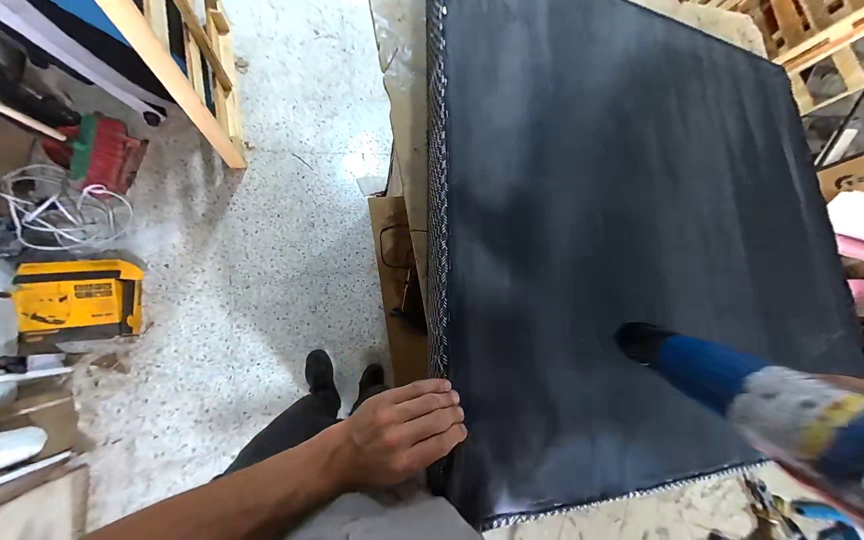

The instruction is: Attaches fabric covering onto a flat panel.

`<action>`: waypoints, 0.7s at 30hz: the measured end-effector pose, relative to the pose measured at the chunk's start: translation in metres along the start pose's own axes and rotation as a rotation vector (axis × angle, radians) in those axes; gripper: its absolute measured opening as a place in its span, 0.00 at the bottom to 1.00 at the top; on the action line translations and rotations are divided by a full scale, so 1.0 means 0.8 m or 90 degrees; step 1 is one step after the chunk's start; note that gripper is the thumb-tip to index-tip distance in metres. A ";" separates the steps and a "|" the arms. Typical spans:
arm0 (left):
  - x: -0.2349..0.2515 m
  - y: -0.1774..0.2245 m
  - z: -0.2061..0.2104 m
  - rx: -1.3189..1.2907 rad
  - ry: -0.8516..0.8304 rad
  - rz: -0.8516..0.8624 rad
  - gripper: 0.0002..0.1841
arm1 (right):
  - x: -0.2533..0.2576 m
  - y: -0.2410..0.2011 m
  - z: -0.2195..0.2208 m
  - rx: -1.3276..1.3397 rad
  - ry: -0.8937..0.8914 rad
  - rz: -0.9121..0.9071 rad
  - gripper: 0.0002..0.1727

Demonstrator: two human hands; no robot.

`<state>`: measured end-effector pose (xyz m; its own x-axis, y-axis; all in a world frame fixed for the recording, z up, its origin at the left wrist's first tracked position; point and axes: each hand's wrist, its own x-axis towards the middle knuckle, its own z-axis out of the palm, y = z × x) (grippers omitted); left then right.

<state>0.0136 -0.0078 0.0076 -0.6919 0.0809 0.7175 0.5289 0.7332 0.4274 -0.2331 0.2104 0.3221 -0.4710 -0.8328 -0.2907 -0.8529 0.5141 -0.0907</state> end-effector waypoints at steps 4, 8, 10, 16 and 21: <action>-0.003 0.009 0.002 -0.011 0.025 -0.035 0.09 | 0.072 0.002 0.044 0.026 0.002 -0.196 0.25; -0.011 0.010 -0.001 0.001 0.041 -0.055 0.09 | 0.111 -0.016 0.080 0.063 -0.014 -0.261 0.20; -0.018 0.012 0.003 0.000 0.061 -0.072 0.09 | 0.125 -0.027 0.093 0.063 -0.031 -0.272 0.20; -0.030 0.017 0.015 -0.033 0.111 -0.116 0.10 | 0.150 -0.050 0.114 0.065 -0.063 -0.278 0.18; -0.034 0.020 0.023 -0.054 0.138 -0.141 0.10 | 0.154 -0.052 0.125 0.055 -0.081 -0.276 0.20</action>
<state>0.0318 0.0143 -0.0148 -0.6787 -0.2277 0.6982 0.4224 0.6566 0.6248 -0.2327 0.1069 0.1951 -0.0393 -0.9460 -0.3219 -0.9405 0.1438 -0.3077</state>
